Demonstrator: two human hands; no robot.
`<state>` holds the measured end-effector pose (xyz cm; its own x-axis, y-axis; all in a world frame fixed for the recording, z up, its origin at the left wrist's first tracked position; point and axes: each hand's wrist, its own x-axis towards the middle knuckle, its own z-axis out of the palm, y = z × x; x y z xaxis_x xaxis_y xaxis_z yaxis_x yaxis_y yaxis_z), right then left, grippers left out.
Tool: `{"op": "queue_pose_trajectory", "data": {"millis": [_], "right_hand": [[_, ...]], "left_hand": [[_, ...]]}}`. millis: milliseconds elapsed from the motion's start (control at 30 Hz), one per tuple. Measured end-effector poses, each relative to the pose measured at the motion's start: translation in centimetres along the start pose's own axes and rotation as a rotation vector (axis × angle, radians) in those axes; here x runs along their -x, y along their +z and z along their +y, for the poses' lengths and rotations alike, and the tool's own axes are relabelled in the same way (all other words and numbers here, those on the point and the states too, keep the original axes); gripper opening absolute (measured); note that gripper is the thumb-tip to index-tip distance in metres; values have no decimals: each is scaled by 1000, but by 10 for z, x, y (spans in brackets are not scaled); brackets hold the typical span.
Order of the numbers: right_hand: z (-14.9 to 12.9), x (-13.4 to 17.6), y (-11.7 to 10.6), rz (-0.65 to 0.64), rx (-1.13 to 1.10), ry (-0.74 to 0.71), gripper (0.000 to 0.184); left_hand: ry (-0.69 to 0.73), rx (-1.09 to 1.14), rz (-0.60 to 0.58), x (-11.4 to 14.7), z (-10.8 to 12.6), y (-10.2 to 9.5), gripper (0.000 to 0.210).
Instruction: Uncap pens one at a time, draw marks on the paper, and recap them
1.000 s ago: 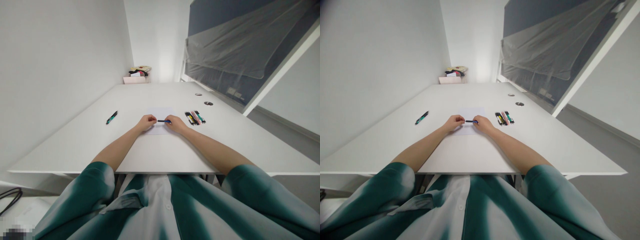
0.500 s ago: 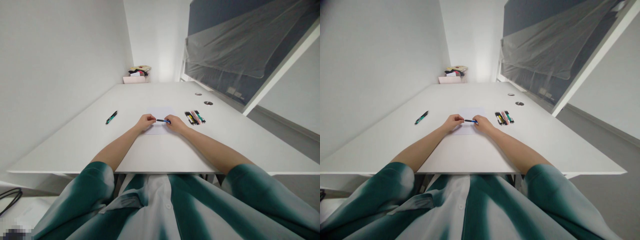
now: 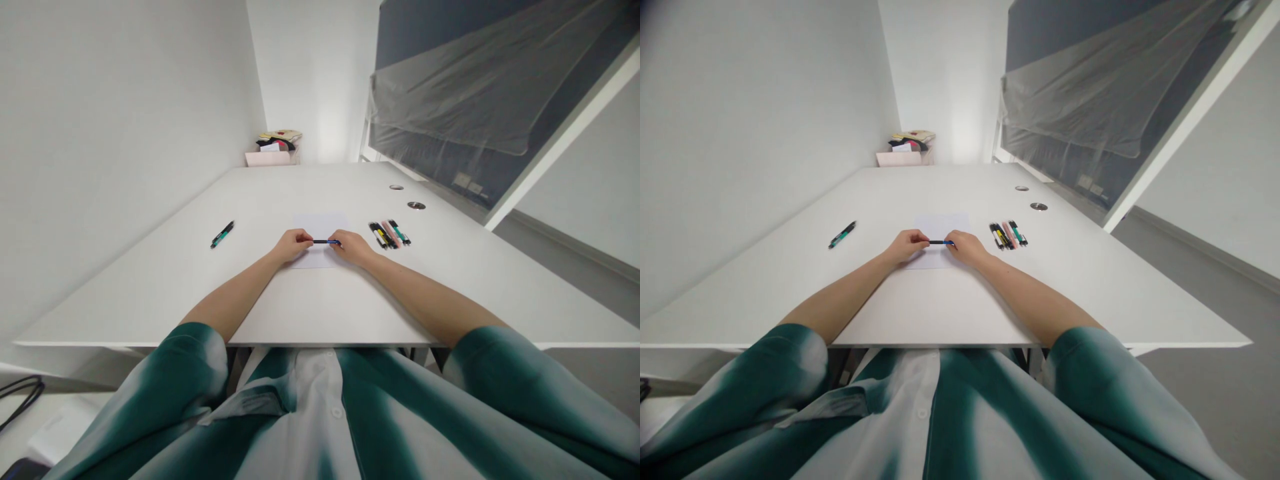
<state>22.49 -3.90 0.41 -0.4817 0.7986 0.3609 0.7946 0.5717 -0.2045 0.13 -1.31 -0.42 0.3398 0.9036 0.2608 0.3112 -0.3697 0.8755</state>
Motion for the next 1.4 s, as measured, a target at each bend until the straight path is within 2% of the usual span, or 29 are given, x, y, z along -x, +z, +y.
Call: {"op": "queue_pose_trajectory", "data": {"millis": [467, 700, 800, 933, 1133, 1267, 1400], "right_hand": [[-8, 1, -4, -118, 94, 20, 28], [-6, 1, -5, -85, 63, 93, 23], [-3, 0, -3, -54, 54, 47, 22], [0, 0, -1, -42, 69, -3, 28], [-2, 0, -2, -61, 54, 72, 32], [-2, 0, -3, -59, 72, 91, 22], [0, -1, -2, -42, 72, 82, 22]], "left_hand": [[22, -99, -9, 1, 4, 1, 11], [31, -111, -20, 2, 8, 2, 11], [34, -109, -7, 1, 8, 1, 13], [44, -99, 4, -1, 6, 1, 14], [57, -125, -6, -1, 5, 1, 13], [68, -153, 21, -1, 6, 2, 17], [52, -220, 54, -1, 6, 1, 23]]}}
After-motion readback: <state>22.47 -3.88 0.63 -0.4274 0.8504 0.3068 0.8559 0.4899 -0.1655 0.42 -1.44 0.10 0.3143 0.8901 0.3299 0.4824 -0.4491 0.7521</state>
